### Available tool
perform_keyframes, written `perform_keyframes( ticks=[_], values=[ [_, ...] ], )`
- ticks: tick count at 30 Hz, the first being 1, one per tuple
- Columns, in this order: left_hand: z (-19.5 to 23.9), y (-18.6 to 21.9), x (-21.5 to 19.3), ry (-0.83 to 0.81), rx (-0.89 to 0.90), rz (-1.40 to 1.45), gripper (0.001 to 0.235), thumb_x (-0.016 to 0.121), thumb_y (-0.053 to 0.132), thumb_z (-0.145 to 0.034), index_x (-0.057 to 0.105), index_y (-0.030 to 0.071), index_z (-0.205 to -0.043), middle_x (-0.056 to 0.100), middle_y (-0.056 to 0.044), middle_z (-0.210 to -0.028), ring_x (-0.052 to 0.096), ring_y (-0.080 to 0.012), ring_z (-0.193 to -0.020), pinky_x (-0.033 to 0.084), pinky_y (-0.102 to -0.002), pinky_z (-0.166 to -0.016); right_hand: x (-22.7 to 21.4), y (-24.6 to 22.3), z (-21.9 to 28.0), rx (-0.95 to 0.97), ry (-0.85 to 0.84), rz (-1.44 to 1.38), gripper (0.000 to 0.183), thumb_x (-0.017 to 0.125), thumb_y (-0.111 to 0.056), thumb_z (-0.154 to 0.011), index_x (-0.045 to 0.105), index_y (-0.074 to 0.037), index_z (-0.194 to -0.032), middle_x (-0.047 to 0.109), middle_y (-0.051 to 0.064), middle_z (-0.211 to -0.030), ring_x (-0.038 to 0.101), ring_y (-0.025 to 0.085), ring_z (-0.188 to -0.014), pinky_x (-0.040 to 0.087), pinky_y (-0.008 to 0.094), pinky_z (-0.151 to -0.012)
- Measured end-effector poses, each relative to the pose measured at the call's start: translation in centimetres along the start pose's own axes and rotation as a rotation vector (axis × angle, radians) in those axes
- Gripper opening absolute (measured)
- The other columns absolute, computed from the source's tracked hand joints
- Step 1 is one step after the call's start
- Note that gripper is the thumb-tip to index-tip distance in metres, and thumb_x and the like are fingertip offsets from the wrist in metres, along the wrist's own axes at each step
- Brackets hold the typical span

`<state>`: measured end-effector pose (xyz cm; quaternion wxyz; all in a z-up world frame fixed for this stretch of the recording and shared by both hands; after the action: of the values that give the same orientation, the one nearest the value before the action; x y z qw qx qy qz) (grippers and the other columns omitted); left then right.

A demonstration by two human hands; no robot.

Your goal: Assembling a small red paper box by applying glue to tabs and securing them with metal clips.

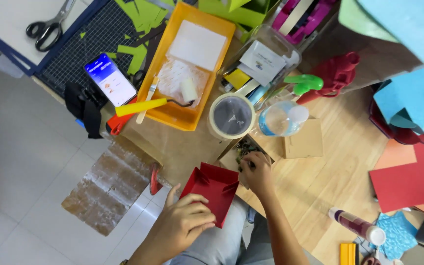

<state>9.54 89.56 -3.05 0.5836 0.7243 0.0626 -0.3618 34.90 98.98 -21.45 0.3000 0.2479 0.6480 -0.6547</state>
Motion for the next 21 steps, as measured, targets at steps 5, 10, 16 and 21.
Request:
perform_keyframes(
  ticks=[5, 10, 16, 21],
  values=[
    [-2.9, 1.6, -2.0, 0.019, 0.02, -0.017, 0.007, 0.075, 0.021, -0.092, 0.074, 0.016, -0.088, 0.074, 0.003, -0.09, 0.065, -0.0209, -0.103, 0.034, -0.061, -0.098, -5.6, -4.1, 1.9, 0.423, -0.029, -0.498, 0.013, 0.069, -0.016, -0.092, 0.075, -0.004, -0.096, 0.078, 0.01, -0.112, 0.074, 0.021, -0.103, 0.059, 0.033, -0.086],
    [-5.7, 2.5, -1.9, 0.047, 0.177, -0.063, 0.004, 0.072, 0.014, -0.093, 0.07, 0.011, -0.091, 0.072, 0.001, -0.091, 0.063, -0.0236, -0.099, 0.04, -0.051, -0.085, -14.1, -9.6, 6.7, 0.103, 0.226, -0.862, 0.021, 0.07, 0.005, -0.09, 0.064, 0.001, -0.11, 0.076, 0.02, -0.111, 0.077, 0.028, -0.103, 0.065, 0.036, -0.093],
    [-6.9, 4.6, -0.1, -0.004, 0.39, -0.19, 0.012, 0.071, 0.006, -0.088, 0.072, 0.014, -0.096, 0.068, -0.003, -0.093, 0.061, -0.0258, -0.098, 0.037, -0.06, -0.099, -17.0, -15.2, 12.7, 0.028, 0.209, -0.871, 0.045, 0.073, 0.013, -0.08, 0.047, -0.007, -0.11, 0.076, 0.025, -0.103, 0.077, 0.033, -0.102, 0.064, 0.04, -0.096],
    [-5.0, 7.4, 0.6, 0.1, 0.538, -0.381, 0.013, 0.067, 0.0, -0.087, 0.064, 0.013, -0.084, 0.059, 0.001, -0.08, 0.055, -0.022, -0.082, 0.048, -0.063, -0.095, -17.1, -17.2, 16.4, 0.005, 0.259, -0.512, 0.037, 0.077, 0.011, -0.078, 0.054, -0.002, -0.104, 0.076, 0.018, -0.1, 0.078, 0.027, -0.102, 0.066, 0.036, -0.097]
  ],
)
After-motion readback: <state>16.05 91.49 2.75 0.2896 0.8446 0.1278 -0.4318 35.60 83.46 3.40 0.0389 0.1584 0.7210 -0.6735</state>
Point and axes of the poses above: each hand's wrist, its own z-axis away from the middle knuckle, its own x-axis out of the palm, y = z × x, the point moved 2 cm from there along -z, towards the middle knuckle
